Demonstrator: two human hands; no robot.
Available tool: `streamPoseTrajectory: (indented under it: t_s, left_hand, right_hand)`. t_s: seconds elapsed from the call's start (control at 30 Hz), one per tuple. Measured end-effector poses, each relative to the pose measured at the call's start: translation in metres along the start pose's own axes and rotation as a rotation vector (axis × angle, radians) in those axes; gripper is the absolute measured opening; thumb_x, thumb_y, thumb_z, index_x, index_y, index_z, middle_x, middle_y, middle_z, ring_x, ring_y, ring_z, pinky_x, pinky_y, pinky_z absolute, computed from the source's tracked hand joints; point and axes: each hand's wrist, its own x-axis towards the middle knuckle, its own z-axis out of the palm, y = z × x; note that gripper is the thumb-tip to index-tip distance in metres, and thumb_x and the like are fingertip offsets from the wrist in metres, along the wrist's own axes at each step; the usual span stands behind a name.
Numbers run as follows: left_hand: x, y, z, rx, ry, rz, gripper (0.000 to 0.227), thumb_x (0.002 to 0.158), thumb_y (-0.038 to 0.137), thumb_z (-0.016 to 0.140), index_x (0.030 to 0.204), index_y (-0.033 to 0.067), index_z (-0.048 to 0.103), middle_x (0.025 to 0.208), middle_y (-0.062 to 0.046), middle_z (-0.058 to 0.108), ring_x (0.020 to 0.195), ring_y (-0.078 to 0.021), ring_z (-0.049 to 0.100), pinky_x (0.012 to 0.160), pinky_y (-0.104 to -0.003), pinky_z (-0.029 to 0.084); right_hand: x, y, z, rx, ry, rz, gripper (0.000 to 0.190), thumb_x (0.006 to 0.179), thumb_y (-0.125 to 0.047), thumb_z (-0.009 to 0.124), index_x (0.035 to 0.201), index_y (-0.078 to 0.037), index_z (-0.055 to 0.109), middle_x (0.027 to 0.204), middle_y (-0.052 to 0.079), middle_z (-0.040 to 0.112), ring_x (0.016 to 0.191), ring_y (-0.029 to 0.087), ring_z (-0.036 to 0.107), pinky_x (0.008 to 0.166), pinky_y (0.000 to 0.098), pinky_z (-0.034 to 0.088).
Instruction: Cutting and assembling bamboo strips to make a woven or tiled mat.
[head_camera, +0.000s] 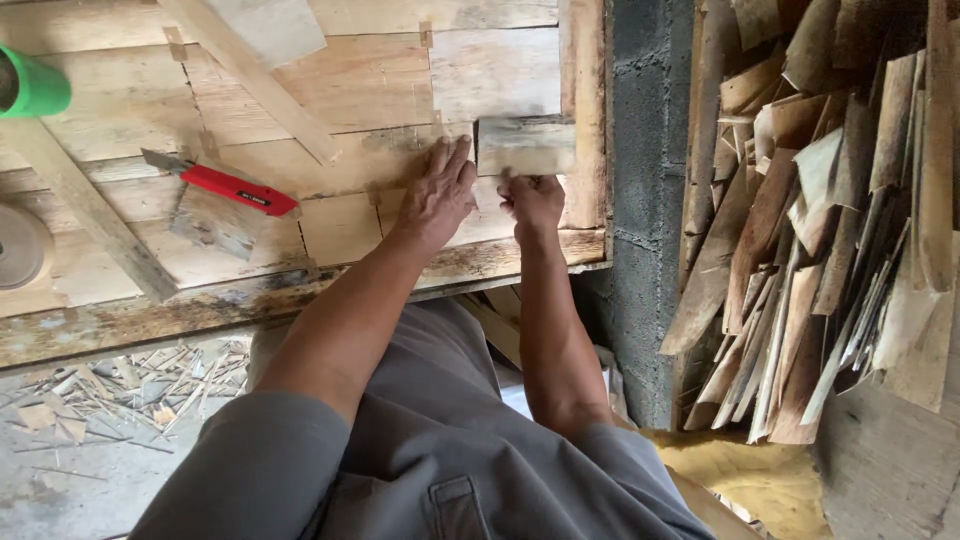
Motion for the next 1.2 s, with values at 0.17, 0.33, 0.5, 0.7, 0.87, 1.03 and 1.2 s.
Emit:
streamPoseTrajectory:
  t_s: [0.17, 0.33, 0.5, 0.7, 0.87, 1.03, 1.2]
  left_hand:
    - [0.004, -0.005, 0.017, -0.014, -0.003, 0.007, 0.083, 0.091, 0.043, 0.072, 0.154, 0.0054, 0.034, 0.169, -0.015, 0.016, 0.153, -0.0423, 0.021, 0.114, -0.047, 0.038]
    - [0.001, -0.003, 0.001, 0.082, -0.093, 0.026, 0.096, 0.092, 0.049, 0.067, 0.165, 0.0105, 0.018, 0.171, -0.015, 0.01, 0.154, -0.0444, 0.018, 0.116, -0.043, 0.038]
    - [0.008, -0.009, 0.021, 0.039, 0.025, 0.061, 0.091, 0.091, 0.048, 0.067, 0.162, 0.0105, 0.024, 0.17, -0.016, 0.011, 0.152, -0.0458, 0.019, 0.121, -0.041, 0.034]
    - [0.001, -0.001, 0.006, 0.14, -0.006, 0.035, 0.09, 0.093, 0.045, 0.07, 0.165, 0.0096, 0.027, 0.171, -0.016, 0.015, 0.152, -0.0409, 0.022, 0.126, -0.045, 0.031]
    - [0.001, 0.001, -0.002, 0.033, -0.081, 0.016, 0.086, 0.094, 0.039, 0.067, 0.163, 0.0101, 0.024, 0.17, -0.016, 0.014, 0.152, -0.0424, 0.018, 0.116, -0.043, 0.033]
    - [0.005, 0.003, -0.006, 0.141, -0.126, 0.035, 0.085, 0.096, 0.042, 0.062, 0.163, 0.0092, 0.02, 0.169, -0.016, 0.012, 0.152, -0.0421, 0.017, 0.125, -0.043, 0.023]
    - [-0.002, 0.01, -0.034, 0.214, -0.24, 0.015, 0.088, 0.099, 0.047, 0.058, 0.166, 0.0117, 0.013, 0.172, -0.016, 0.007, 0.152, -0.0409, 0.018, 0.125, -0.051, 0.021]
  right_hand:
    - [0.008, -0.005, 0.0, -0.069, 0.003, -0.013, 0.011, 0.093, -0.006, 0.072, 0.102, -0.004, 0.067, 0.085, 0.009, 0.074, 0.064, 0.016, 0.069, 0.049, 0.0283, 0.052]
    - [0.007, -0.017, 0.005, -0.202, 0.047, 0.033, 0.015, 0.091, -0.011, 0.079, 0.095, -0.001, 0.069, 0.082, 0.01, 0.074, 0.063, 0.016, 0.071, 0.049, 0.0287, 0.054]
    - [0.011, -0.017, 0.003, -0.276, 0.024, 0.012, 0.022, 0.088, -0.016, 0.082, 0.097, 0.0, 0.07, 0.084, 0.012, 0.076, 0.064, 0.018, 0.071, 0.05, 0.0296, 0.053]
    - [-0.008, -0.044, 0.003, -0.295, 0.037, 0.058, 0.033, 0.086, -0.016, 0.082, 0.107, 0.003, 0.067, 0.088, 0.013, 0.076, 0.066, 0.018, 0.076, 0.053, 0.0306, 0.06]
    - [0.013, -0.021, -0.028, -0.415, 0.233, -0.275, 0.043, 0.087, -0.01, 0.076, 0.124, -0.002, 0.055, 0.088, 0.012, 0.076, 0.061, 0.019, 0.071, 0.049, 0.0323, 0.059]
    - [0.018, -0.017, -0.038, -0.885, 0.305, -0.615, 0.042, 0.089, -0.002, 0.073, 0.13, -0.009, 0.066, 0.1, 0.014, 0.07, 0.073, 0.023, 0.065, 0.053, 0.0329, 0.057]
    - [0.033, 0.003, -0.055, -1.163, 0.268, -0.743, 0.026, 0.094, -0.012, 0.075, 0.12, -0.016, 0.077, 0.119, 0.013, 0.062, 0.103, 0.026, 0.062, 0.072, 0.0343, 0.065]
